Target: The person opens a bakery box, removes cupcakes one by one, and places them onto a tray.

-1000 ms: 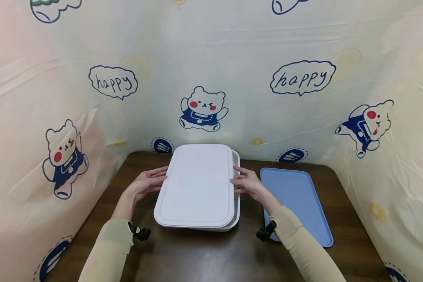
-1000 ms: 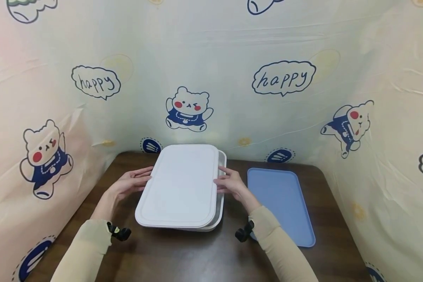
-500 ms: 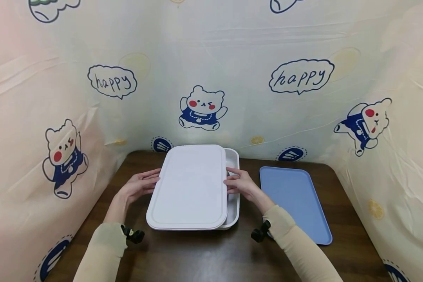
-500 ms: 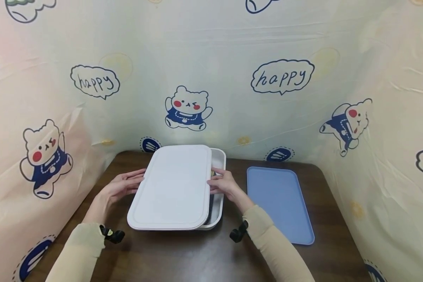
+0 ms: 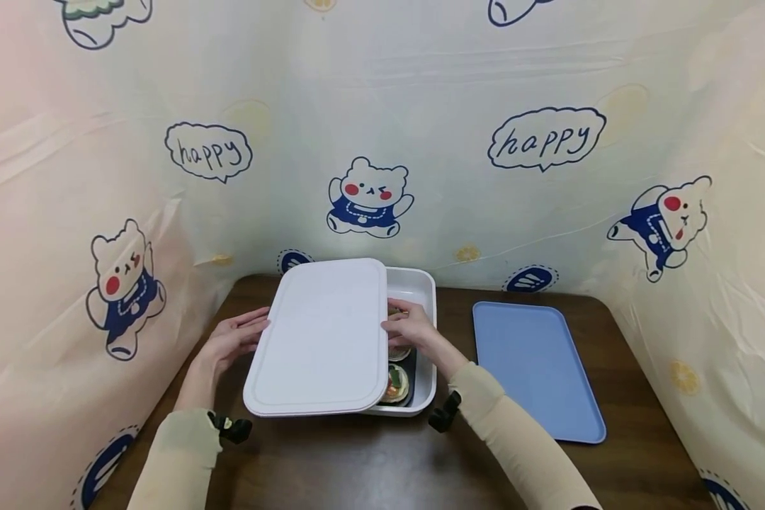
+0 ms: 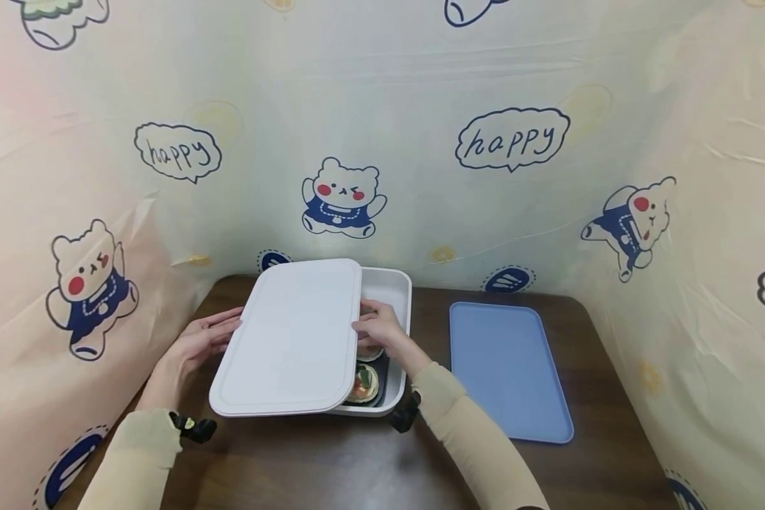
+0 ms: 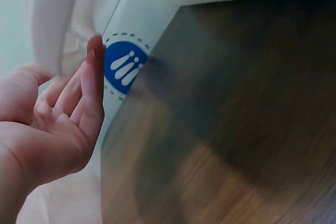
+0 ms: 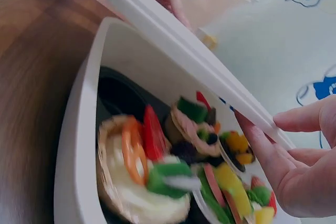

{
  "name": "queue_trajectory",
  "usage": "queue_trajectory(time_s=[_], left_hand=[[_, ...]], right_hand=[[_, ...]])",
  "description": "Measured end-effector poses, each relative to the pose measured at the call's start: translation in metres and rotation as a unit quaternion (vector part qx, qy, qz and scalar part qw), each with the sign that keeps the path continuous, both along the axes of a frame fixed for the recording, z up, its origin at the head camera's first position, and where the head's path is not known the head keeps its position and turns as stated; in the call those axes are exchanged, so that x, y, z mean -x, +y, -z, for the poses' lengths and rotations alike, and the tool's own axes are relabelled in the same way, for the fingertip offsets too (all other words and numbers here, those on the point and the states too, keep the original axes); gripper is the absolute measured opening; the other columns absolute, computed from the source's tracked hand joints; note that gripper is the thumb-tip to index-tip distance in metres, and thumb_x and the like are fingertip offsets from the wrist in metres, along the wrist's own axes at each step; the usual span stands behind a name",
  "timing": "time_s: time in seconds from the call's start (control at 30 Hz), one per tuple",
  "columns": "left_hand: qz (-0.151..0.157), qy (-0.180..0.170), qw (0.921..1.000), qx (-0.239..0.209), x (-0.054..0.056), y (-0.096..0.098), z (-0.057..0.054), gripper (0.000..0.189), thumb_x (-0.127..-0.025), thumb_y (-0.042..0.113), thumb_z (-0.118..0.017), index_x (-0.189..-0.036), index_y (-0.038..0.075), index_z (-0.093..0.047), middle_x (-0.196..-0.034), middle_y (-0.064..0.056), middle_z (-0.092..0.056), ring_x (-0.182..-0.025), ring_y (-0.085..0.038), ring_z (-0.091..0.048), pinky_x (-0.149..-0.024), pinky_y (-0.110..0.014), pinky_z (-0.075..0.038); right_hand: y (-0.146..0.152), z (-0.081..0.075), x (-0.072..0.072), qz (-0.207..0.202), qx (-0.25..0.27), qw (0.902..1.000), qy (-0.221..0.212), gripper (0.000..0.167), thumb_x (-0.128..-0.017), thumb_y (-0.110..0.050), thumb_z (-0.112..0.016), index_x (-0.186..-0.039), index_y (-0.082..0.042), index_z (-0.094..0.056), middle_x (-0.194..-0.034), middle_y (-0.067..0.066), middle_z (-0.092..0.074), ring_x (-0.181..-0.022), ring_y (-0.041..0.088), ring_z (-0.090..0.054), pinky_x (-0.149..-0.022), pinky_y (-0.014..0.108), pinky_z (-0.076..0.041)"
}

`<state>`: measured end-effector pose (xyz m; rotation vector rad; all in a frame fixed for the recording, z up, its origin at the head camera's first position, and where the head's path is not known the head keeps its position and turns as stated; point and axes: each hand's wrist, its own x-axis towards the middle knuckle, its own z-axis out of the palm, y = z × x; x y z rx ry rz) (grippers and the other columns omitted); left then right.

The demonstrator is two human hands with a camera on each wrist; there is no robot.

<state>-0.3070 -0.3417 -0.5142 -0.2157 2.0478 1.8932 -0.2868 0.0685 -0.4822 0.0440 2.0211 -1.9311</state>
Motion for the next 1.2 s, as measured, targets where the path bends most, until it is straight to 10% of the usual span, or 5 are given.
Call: queue_trajectory(time_s=[0.3, 0.47, 0.67, 1.03, 1.2], left_hand=[[-0.060, 0.022, 0.9907, 0.120, -0.008, -0.018, 0.001, 0.071, -0.109, 0.036, -0.070, -0.169, 0.009, -0.043, -0.146, -0.001, -0.075, -0.101, 0.000, -0.072, -0.081, -0.018, -0.057], [-0.069, 0.067, 0.9759, 0.196, -0.013, -0.014, 0.006, 0.068, -0.111, 0.033, -0.067, -0.169, 0.007, -0.042, -0.171, -0.022, -0.047, -0.146, -0.033, -0.061, -0.100, -0.022, -0.057], [-0.091, 0.130, 0.9494, 0.271, -0.014, -0.005, 0.015, 0.069, -0.112, 0.028, -0.063, -0.169, 0.001, -0.037, -0.172, -0.028, -0.041, -0.158, -0.051, -0.044, -0.128, -0.063, -0.042], [-0.140, 0.210, 0.8965, 0.364, -0.017, -0.015, 0.029, 0.066, -0.114, 0.030, -0.055, -0.169, -0.001, -0.035, -0.175, -0.030, -0.036, -0.165, -0.051, -0.032, -0.136, -0.063, -0.027], [-0.138, 0.214, 0.8811, 0.398, -0.018, -0.024, 0.036, 0.061, -0.116, 0.032, -0.050, -0.167, 0.000, -0.042, -0.173, -0.032, -0.038, -0.162, -0.054, -0.034, -0.134, -0.068, -0.027]], right_hand=[[-0.047, 0.011, -0.003, -0.049, -0.075, 0.9914, 0.095, 0.075, -0.099, 0.001, -0.067, -0.168, 0.003, -0.037, -0.105, 0.020, -0.068, -0.068, 0.023, -0.073, -0.072, 0.045, -0.071], [-0.071, 0.046, 0.013, -0.042, -0.232, 0.9423, 0.237, 0.077, -0.102, -0.020, -0.066, -0.169, 0.004, -0.035, -0.121, 0.022, -0.079, -0.093, 0.026, -0.080, -0.075, 0.038, -0.067], [-0.101, 0.019, -0.018, -0.014, -0.364, 0.8769, 0.314, 0.075, -0.107, -0.018, -0.067, -0.167, 0.010, -0.032, -0.162, 0.031, -0.055, -0.152, 0.045, -0.055, -0.126, 0.061, -0.046], [-0.145, 0.035, -0.034, -0.060, -0.485, 0.8044, 0.338, 0.084, -0.114, -0.042, -0.049, -0.175, 0.002, -0.012, -0.181, 0.021, -0.029, -0.172, 0.036, -0.023, -0.139, 0.064, -0.018], [-0.160, 0.045, -0.037, -0.083, -0.562, 0.7496, 0.339, 0.086, -0.113, -0.051, -0.044, -0.176, -0.001, -0.011, -0.183, 0.018, -0.026, -0.174, 0.032, -0.016, -0.140, 0.062, -0.015]])
